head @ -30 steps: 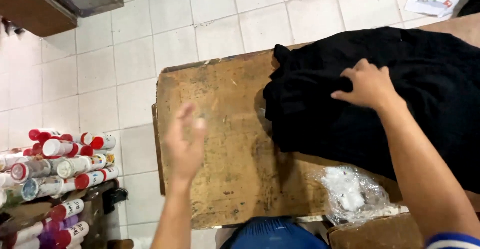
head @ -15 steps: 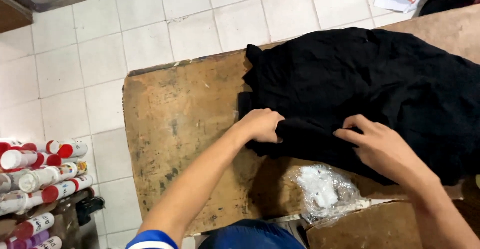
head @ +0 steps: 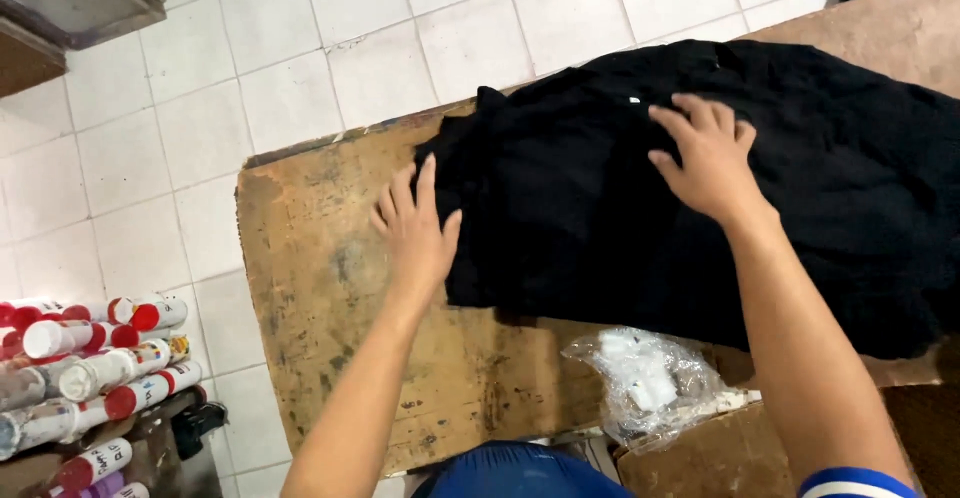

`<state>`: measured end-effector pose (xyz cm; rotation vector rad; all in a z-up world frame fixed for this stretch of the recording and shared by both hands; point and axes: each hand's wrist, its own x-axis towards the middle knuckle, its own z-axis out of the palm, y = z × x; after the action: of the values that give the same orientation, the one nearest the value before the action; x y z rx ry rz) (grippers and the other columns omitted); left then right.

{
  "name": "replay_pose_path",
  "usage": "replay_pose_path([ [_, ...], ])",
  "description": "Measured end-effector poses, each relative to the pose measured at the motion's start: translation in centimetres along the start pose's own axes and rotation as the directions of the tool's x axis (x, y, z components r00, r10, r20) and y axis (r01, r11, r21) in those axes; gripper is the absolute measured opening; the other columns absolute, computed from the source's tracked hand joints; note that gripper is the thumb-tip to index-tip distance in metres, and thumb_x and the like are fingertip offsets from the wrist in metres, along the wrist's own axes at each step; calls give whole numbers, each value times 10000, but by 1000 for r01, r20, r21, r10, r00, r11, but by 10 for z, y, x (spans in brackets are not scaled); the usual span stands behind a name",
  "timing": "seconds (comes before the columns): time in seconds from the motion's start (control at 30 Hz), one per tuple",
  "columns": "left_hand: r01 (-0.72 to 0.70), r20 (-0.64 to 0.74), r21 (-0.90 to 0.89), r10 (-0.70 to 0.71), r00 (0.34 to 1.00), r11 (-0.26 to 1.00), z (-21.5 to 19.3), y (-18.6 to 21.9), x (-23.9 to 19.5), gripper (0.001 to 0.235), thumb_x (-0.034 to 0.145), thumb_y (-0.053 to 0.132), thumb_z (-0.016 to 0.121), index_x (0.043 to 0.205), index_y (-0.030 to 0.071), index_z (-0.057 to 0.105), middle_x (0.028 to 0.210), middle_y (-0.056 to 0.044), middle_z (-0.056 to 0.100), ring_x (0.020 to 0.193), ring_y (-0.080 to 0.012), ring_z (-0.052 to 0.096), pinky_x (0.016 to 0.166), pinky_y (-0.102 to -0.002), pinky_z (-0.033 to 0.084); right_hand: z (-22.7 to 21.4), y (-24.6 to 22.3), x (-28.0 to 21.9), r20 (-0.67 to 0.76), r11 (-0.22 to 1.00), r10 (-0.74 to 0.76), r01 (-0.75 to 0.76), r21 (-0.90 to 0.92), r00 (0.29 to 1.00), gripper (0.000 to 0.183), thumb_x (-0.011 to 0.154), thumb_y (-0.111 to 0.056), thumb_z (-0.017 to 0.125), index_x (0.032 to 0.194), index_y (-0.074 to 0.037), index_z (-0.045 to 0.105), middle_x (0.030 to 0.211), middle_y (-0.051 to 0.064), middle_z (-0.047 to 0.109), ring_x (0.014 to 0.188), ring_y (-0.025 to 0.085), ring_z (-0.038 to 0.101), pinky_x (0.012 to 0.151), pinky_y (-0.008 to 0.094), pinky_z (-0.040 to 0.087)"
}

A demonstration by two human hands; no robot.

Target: Positioning a black shirt on a table, placing a small logo label on the sleeve, and ironing it to adhere the logo.

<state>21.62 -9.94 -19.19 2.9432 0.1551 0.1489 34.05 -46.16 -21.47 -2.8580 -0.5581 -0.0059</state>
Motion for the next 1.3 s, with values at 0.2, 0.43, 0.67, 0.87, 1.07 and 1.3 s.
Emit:
replay_pose_path([
  [0.2, 320, 596, -172, -160, 787, 932, 27, -15, -112, 822, 959, 284, 685, 1625, 135, 226, 1647, -222, 127, 1501, -437, 180, 1145, -626, 291, 26, 12, 4, -56, 998, 58, -60, -17, 997, 435, 992, -217, 698, 1421, -226, 627, 1423, 23, 473, 1316, 308, 400, 1003, 517, 282],
  [0.43, 65, 550, -119, 11, 835, 991, 104, -44, -202, 926, 993, 418, 622, 1636, 97, 37, 1700, -172, -89, 1554, -399, -97, 1229, -556, 42, 20, -36, 62, -67, 971, 64, -47, 233, 996, 290, 1011, -53, 547, 1249, -51, 713, 1177, 168, 666, 1067, 453, 543, 754, 602, 421],
  [0.67, 59, 531, -157, 33, 847, 986, 113, -52, -205, 895, 1005, 423, 590, 1634, 94, 45, 1701, -175, -86, 1556, -398, -103, 1234, -551, 35, 78, -84, 96, 108, 941, 328, -334, 46, 939, 466, 924, -350, 681, 1292, -74, 604, 1131, 151, 705, 1141, 420, 550, 899, 571, 324],
  [0.87, 90, 584, -124, -1, 812, 988, 105, -49, -200, 884, 1003, 419, 578, 1631, 104, 43, 1701, -165, -86, 1560, -366, -97, 1242, -520, 7, 83, -114, 70, 126, 933, -7, -39, 357, 992, 526, 954, -313, 691, 1384, -41, 555, 1193, 114, 601, 1066, 343, 599, 891, 522, 420],
  [1.07, 95, 603, -141, 9, 797, 985, 87, -44, -189, 870, 1013, 416, 571, 1635, 122, 40, 1701, -153, -106, 1559, -362, -113, 1244, -522, 0, 68, -121, 62, 248, 644, 231, -339, 687, 941, 721, 977, -363, 634, 1524, 22, 363, 1563, 211, 413, 1443, 370, 396, 1136, 476, 388],
  [1.3, 220, 750, -179, -12, 662, 959, 52, -43, -173, 844, 1001, 354, 590, 1652, 145, 95, 1720, -125, -96, 1579, -340, -79, 1279, -502, 18, 22, -114, 38, 405, 19, 375, -444, 896, 834, 544, 967, -262, 751, 1419, -80, 508, 1383, 195, 579, 1303, 314, 566, 1078, 496, 450],
])
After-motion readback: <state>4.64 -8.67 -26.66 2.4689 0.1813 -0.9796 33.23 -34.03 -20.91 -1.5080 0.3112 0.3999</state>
